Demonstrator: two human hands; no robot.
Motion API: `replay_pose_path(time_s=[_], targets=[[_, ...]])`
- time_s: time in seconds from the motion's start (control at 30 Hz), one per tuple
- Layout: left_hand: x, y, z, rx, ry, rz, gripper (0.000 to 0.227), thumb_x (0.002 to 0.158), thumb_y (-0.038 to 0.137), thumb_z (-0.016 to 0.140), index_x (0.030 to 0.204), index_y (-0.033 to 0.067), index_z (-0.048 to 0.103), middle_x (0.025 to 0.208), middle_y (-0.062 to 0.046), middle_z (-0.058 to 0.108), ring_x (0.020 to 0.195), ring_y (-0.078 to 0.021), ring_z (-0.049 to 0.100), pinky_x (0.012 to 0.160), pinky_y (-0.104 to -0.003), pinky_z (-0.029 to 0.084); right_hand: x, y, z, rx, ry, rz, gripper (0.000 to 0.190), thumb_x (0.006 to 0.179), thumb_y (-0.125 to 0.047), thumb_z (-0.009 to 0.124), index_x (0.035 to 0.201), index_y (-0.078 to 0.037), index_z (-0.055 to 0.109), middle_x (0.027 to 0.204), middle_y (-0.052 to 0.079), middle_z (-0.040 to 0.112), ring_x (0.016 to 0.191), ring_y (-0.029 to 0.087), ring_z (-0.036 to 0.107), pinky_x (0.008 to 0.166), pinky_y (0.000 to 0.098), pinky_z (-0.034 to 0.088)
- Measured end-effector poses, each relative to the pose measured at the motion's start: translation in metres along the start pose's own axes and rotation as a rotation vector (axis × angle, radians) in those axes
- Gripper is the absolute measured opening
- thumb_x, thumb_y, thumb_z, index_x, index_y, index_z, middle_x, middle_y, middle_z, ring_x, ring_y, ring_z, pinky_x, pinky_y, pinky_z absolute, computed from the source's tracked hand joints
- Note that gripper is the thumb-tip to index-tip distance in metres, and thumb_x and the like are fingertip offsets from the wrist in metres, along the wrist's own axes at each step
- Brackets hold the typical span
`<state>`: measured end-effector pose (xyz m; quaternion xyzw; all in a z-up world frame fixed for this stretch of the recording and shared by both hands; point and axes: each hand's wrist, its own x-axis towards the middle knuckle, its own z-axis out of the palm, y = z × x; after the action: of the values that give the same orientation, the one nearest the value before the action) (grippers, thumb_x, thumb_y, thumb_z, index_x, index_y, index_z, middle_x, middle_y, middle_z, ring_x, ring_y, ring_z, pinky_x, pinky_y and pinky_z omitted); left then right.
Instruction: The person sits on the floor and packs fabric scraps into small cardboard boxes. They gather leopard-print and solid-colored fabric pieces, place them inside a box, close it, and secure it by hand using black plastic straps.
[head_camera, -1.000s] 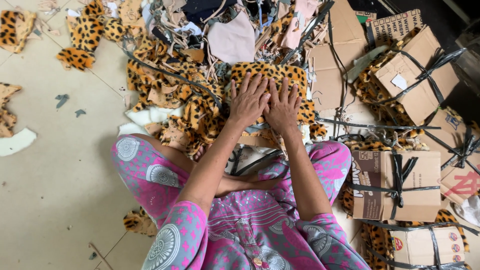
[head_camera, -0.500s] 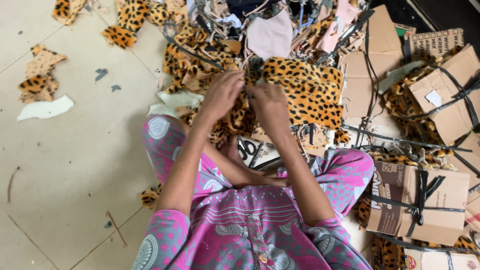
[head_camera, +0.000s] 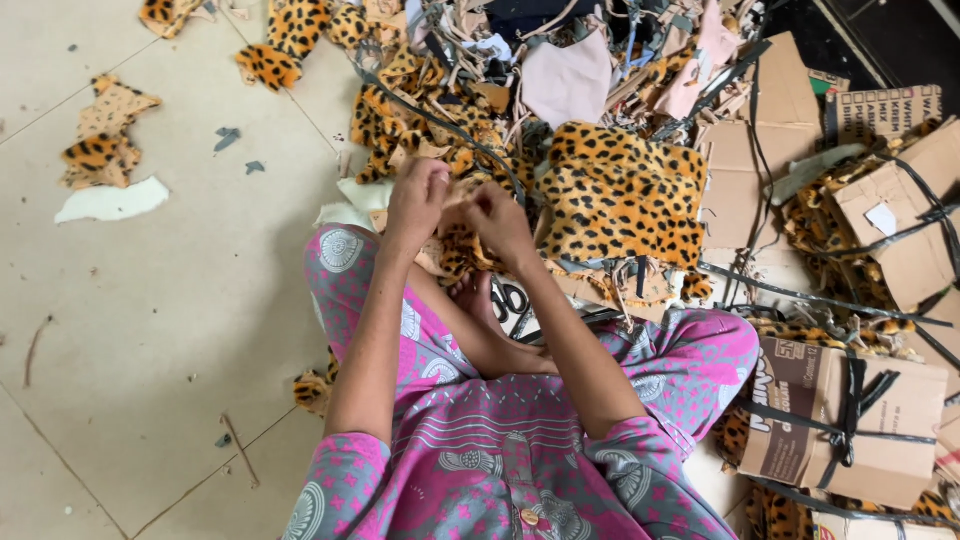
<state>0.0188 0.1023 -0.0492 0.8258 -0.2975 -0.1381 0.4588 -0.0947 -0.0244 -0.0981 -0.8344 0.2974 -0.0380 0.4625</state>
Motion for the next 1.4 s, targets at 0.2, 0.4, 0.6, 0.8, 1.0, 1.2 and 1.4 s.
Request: replay_pose_path(time_s=[0.2, 0.4, 0.6, 0.8, 1.0, 1.2, 1.4], targets=[[-0.024, 0.067, 0.015, -0.57, -0.067, -0.266, 0.044, 0.11, 0.051, 0.043, 0.139, 0.0183, 0.045, 0.136, -0.015, 0.047, 0.137, -0.0407, 0.044, 0.113, -0.06, 0.038, -0.026, -0.052, -0.066, -0.068, 0.331, -0.357, 0.009, 0.091, -0.013, 0.068, 0.097, -0.011, 0.062, 0.089, 0.01, 0.064, 0.085, 0.031, 0.071, 0.07, 0.0372, 0.06], [-0.037, 0.044, 0.094, -1.408, 0.128, -0.526, 0.03, 0.098, 0.017, 0.072, 0.112, 0.0014, 0.051, 0.101, -0.009, 0.059, 0.092, -0.0249, 0.068, 0.081, -0.038, 0.06, -0.071, -0.049, -0.079, -0.138, 0.32, -0.617, 0.019, 0.093, -0.006, 0.067, 0.106, -0.017, 0.076, 0.111, 0.001, 0.071, 0.105, 0.026, 0.069, 0.091, 0.0329, 0.055], [-0.073, 0.108, 0.089, -1.645, -0.019, -0.733, 0.031, 0.089, 0.019, 0.081, 0.11, 0.0112, 0.06, 0.112, -0.012, 0.071, 0.108, -0.0297, 0.071, 0.094, -0.044, 0.062, -0.121, -0.003, -0.142, 0.542, 0.162, -0.035, 0.037, 0.109, -0.018, 0.051, 0.14, 0.002, 0.047, 0.127, 0.021, 0.058, 0.119, 0.033, 0.061, 0.097, 0.0483, 0.055], [-0.11, 0.087, 0.156, -1.42, -0.098, -0.652, 0.023, 0.091, 0.01, 0.077, 0.11, 0.0132, 0.064, 0.106, -0.004, 0.069, 0.099, -0.0224, 0.073, 0.088, -0.039, 0.064, -0.145, 0.052, -0.151, 0.7, 0.168, 0.086, 0.021, 0.096, -0.003, 0.068, 0.115, 0.0, 0.06, 0.093, 0.008, 0.066, 0.082, 0.014, 0.069, 0.074, 0.0294, 0.062], [-0.117, 0.101, 0.18, -0.766, -0.311, -0.213, 0.024, 0.094, 0.014, 0.072, 0.113, 0.0078, 0.059, 0.101, -0.017, 0.07, 0.093, -0.0221, 0.069, 0.078, -0.035, 0.064, -0.174, 0.081, -0.193, 0.641, 0.305, 0.136, 0.02, 0.093, -0.005, 0.067, 0.113, -0.001, 0.063, 0.097, 0.008, 0.061, 0.088, 0.016, 0.066, 0.083, 0.0357, 0.06], [-0.107, 0.157, 0.201, -0.263, -0.366, 0.138, 0.026, 0.105, 0.03, 0.057, 0.124, 0.0142, 0.055, 0.108, -0.023, 0.073, 0.099, -0.0396, 0.073, 0.073, -0.043, 0.065, -0.183, 0.124, -0.223, 0.171, 0.415, 0.229, 0.021, 0.093, -0.009, 0.067, 0.113, -0.007, 0.065, 0.096, 0.015, 0.071, 0.09, 0.029, 0.073, 0.074, 0.0401, 0.057], [-0.101, 0.155, 0.228, 0.077, -0.317, 0.247, 0.012, 0.103, 0.017, 0.055, 0.111, 0.0164, 0.046, 0.099, -0.013, 0.074, 0.076, -0.0387, 0.074, 0.058, -0.048, 0.062, -0.168, 0.141, -0.232, 0.022, 0.485, 0.216, 0.021, 0.094, -0.008, 0.072, 0.114, -0.007, 0.066, 0.099, 0.015, 0.072, 0.09, 0.032, 0.074, 0.072, 0.0408, 0.06]])
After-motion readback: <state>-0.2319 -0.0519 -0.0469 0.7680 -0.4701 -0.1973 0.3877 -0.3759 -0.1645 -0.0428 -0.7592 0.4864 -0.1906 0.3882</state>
